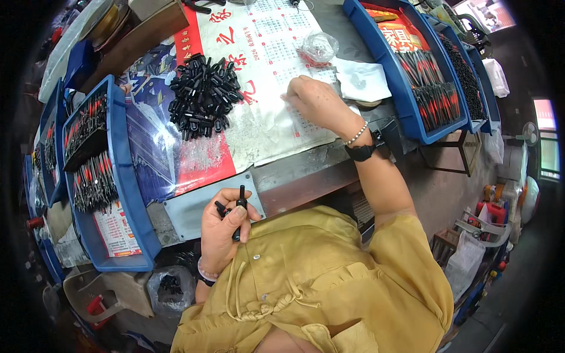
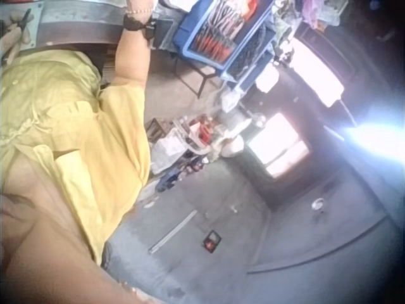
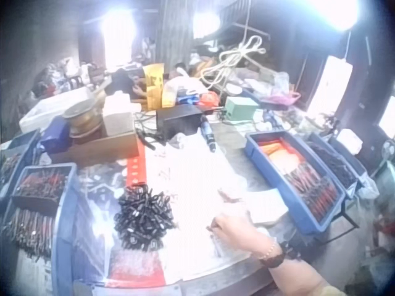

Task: The person repeatedly picks a black plastic key housing and a small red component from the table, inserts the red part into the housing, and places the assembled unit back on the table. The person handles the items one at a time by hand without using tools.

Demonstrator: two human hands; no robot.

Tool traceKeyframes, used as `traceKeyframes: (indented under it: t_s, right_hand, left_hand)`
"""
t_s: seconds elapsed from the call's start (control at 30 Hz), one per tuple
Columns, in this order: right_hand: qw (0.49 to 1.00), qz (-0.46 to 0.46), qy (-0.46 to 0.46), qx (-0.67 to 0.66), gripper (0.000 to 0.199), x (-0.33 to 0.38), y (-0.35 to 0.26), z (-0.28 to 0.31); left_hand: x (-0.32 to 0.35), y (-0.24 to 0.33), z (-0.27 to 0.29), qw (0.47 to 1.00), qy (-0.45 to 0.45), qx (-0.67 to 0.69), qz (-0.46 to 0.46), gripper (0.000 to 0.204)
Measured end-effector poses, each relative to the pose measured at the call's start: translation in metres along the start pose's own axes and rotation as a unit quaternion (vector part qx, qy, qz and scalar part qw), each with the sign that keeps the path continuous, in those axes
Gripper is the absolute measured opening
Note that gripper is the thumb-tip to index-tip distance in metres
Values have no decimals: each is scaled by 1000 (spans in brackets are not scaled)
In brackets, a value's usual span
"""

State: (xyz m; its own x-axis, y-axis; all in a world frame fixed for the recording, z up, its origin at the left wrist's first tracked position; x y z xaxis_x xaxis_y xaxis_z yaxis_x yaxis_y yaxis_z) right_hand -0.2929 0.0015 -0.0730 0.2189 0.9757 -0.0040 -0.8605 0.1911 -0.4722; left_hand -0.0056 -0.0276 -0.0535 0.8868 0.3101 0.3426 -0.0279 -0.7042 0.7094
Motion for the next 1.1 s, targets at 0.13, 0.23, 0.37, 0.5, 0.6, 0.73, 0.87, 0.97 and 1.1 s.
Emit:
traceKeyframes:
  t_s: [0.13,0.23,0.37,0.5,0.6,0.73,0.87,0.97,1.1]
  right_hand:
    - [989,-51,-19,-134,19,6,5,4]
    - [970,-86,-8,-226,15,9,8,5]
    - [917,-115,32,-380,11,15,-7,8]
    - [890,-69,-17,-451,11,43,-60,5]
    - [829,-72,-60,-551,12,56,-100,-15]
    - [778,-119,-92,-610,12,60,-119,-29]
    - [753,-114,-93,-641,12,61,-126,-31]
    - [751,-124,-93,-641,14,66,-128,-29]
    - [757,-115,-84,-638,15,69,-131,-29]
  left_hand:
    - [0,-2,1,1000,-10,2,1,18]
    - [-1,-3,2,1000,-13,1,-1,18]
    - [-1,-3,0,1000,-11,21,-10,17]
    - [-1,-4,-1,999,27,-38,-28,23]
    - [-3,-4,-4,997,21,-52,-44,22]
    - [1,-1,-7,996,26,-71,-56,23]
    - [6,3,-9,992,44,-83,-80,23]
    - [10,3,-9,991,51,-102,-69,22]
    - [12,3,-7,990,43,-112,-70,20]
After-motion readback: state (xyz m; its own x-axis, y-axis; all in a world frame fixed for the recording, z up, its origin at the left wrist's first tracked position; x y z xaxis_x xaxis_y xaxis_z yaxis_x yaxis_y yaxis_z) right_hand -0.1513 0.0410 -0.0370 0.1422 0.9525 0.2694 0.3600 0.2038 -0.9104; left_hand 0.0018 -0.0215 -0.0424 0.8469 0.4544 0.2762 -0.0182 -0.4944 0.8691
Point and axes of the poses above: each hand's wrist, its own x-axis away from the middle knuckle, its own z-axis out of the back of the hand, y = z × x, the point moved 3 cm from there along -x, towards the middle knuckle, and after that the axes turned 8 degrees about -y, right-handed, at the moved point
